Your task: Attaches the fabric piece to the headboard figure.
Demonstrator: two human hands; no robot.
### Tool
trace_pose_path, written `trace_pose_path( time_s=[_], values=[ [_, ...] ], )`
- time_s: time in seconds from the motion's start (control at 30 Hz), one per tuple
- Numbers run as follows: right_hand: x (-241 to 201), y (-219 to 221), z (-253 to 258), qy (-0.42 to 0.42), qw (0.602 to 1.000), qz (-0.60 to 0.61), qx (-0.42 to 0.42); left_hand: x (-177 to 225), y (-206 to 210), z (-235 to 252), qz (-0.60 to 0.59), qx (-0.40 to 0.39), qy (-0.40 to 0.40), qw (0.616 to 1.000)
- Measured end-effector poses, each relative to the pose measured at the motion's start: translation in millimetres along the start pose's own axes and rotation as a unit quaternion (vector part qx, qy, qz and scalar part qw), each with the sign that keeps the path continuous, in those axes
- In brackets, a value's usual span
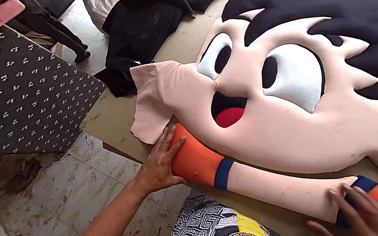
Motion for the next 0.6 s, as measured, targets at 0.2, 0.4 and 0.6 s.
trace_pose_path(
  time_s=[0.2,0.4,0.6],
  values=[
    [-20,39,3,-0.025,0.997,-0.021,0.073,-12,-5,6,0.011,-0.007,-0.007,1.0],
    [-31,40,7,-0.018,0.996,-0.023,0.081,-20,-9,13,0.017,-0.015,0.007,1.0],
    [-42,41,11,0.002,0.996,-0.017,0.085,-24,-10,16,0.023,-0.023,0.009,0.999]
  ],
)
Point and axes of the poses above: each hand's wrist, its own z-axis towards the middle knuckle, its own y-axis out of the palm, x = y × z, the point moved 4 cm from there along z, towards the middle knuckle, and after that the axes turned 13 degrees about x, right-handed, at the moved point
